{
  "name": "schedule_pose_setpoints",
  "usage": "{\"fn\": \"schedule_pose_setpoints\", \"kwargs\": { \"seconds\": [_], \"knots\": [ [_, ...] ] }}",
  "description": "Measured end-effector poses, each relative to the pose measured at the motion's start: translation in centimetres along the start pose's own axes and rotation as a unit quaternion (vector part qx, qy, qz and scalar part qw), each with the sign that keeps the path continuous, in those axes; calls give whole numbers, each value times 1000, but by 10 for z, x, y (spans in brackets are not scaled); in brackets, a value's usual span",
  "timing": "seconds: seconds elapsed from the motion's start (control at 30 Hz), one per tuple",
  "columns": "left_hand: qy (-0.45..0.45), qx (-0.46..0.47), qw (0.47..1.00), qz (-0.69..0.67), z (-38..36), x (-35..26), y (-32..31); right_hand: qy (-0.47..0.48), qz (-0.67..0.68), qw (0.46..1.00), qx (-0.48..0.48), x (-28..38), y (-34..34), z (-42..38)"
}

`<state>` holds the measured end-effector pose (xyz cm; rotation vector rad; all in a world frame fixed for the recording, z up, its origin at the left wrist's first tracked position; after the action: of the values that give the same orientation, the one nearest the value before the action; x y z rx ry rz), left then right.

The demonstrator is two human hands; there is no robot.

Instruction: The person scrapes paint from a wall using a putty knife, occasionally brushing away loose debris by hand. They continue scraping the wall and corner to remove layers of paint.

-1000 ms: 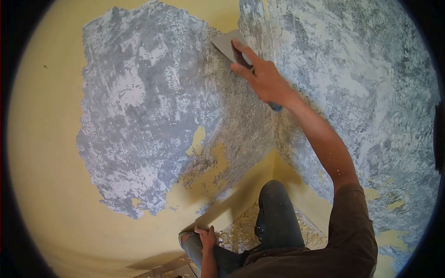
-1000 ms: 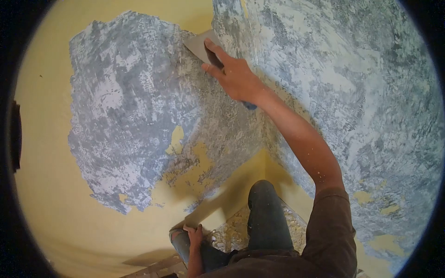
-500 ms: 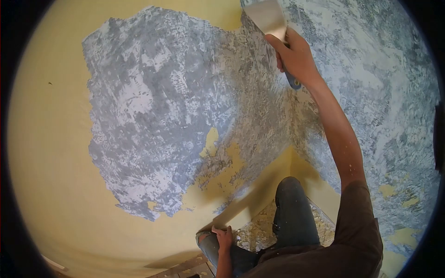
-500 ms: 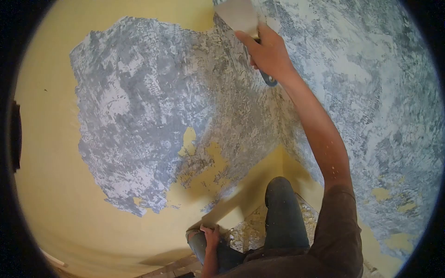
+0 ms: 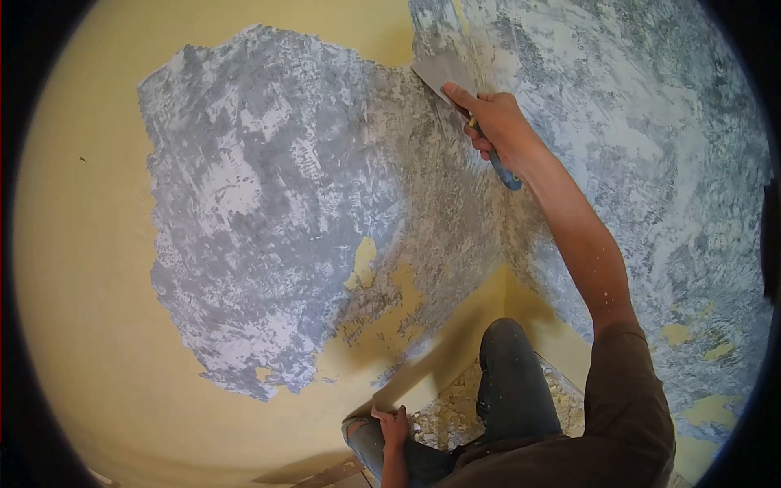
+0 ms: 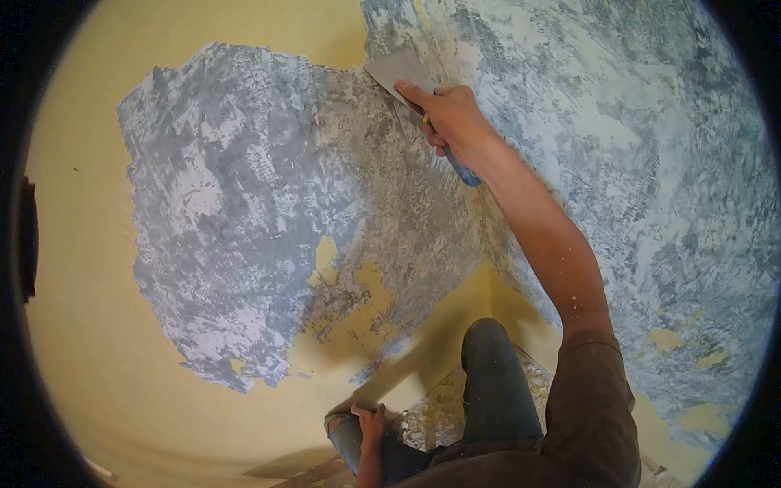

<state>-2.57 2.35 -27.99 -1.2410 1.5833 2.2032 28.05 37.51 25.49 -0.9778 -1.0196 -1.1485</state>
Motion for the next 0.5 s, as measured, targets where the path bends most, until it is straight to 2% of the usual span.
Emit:
{"fn": "schedule_pose_setpoints", "kwargs": {
  "seconds": [0.07, 0.1, 0.17, 0.27, 0.4, 0.5],
  "knots": [
    [35, -13, 996, -83, -4, -12, 1, -52, 17, 998, -13, -1, -4, 0],
    [33, -10, 995, -89, 0, -25, -1, -49, 11, 999, -16, 8, -8, 2],
    [67, -5, 996, -57, -5, -37, 8, -5, 86, 996, -12, 20, -22, 1],
    [107, 21, 992, -56, -5, -53, 17, 28, 69, 997, -11, 23, -16, 11],
    [85, -46, 988, -118, -3, -25, 5, -25, 44, 999, -17, 3, -9, -1],
    [34, -73, 994, -72, -5, -28, 7, -45, 42, 998, -22, 0, -12, -3]
  ]
}}
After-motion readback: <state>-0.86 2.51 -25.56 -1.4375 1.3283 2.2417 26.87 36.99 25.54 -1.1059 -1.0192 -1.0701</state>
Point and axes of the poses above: each hand's wrist, its own z-axis towards the middle knuckle, its own y-axis out of the back of the hand, x = y × z, the point moved 1 cm from there along z, towards the middle knuckle, and after that the axes turned 5 degrees about -y, right-handed, at the moved point
